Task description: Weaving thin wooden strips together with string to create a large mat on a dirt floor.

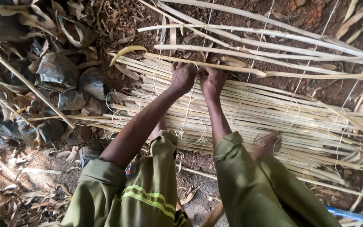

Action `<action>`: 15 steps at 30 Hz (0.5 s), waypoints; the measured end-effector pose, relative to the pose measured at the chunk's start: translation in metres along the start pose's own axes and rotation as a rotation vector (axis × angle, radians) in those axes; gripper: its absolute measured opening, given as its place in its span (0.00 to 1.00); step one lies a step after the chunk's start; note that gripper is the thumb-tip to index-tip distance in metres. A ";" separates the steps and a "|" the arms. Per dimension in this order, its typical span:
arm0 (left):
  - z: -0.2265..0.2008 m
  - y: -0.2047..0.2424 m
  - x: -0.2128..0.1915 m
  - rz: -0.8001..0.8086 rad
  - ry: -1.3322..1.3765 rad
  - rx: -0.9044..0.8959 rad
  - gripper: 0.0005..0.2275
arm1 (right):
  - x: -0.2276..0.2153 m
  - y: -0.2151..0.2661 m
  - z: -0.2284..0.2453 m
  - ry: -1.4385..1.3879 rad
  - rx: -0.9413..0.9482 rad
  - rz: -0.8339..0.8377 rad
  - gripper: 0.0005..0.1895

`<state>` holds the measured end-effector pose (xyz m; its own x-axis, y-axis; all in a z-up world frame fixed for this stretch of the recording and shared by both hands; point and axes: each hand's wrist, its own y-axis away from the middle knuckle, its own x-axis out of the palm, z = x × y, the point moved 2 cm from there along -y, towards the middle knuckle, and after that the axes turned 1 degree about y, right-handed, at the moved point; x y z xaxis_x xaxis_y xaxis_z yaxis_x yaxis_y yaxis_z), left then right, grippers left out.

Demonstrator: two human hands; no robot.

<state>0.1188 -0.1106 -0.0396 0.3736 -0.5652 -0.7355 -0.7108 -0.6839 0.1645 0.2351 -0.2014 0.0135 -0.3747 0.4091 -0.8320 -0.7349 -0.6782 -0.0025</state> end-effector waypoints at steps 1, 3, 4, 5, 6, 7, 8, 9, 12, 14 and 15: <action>-0.002 0.001 -0.001 0.023 -0.005 -0.018 0.10 | -0.002 0.001 0.002 -0.016 0.037 0.007 0.05; 0.001 -0.003 -0.002 0.032 0.020 -0.052 0.12 | -0.003 -0.002 0.005 0.058 0.059 -0.044 0.05; 0.001 -0.003 0.000 0.043 0.048 -0.085 0.14 | -0.005 -0.001 0.003 0.136 0.082 -0.093 0.05; 0.002 -0.002 0.002 0.046 0.048 -0.085 0.14 | -0.001 0.001 0.002 0.136 0.084 -0.093 0.05; 0.003 0.000 0.002 0.025 0.053 -0.059 0.14 | 0.002 0.003 0.000 0.146 0.131 -0.098 0.05; 0.005 -0.002 0.001 -0.003 0.054 -0.033 0.14 | 0.007 0.000 0.001 0.152 0.171 -0.104 0.04; 0.003 -0.004 -0.003 -0.009 0.052 -0.033 0.14 | 0.011 -0.001 0.000 0.148 0.166 -0.106 0.04; 0.000 -0.003 -0.004 -0.016 0.068 -0.042 0.16 | 0.013 0.001 -0.003 0.137 0.196 -0.092 0.03; 0.001 0.002 0.001 -0.034 0.074 -0.047 0.18 | 0.027 0.001 -0.014 0.105 0.244 -0.069 0.02; 0.006 -0.002 0.001 -0.051 0.055 -0.039 0.18 | 0.035 -0.006 -0.017 0.075 0.259 -0.065 0.03; 0.007 0.000 0.003 -0.051 0.063 -0.030 0.17 | 0.036 -0.005 -0.018 0.082 0.251 -0.056 0.03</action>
<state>0.1154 -0.1083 -0.0464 0.4467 -0.5564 -0.7007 -0.6718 -0.7258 0.1480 0.2352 -0.1946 -0.0266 -0.2895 0.3840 -0.8767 -0.8745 -0.4786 0.0792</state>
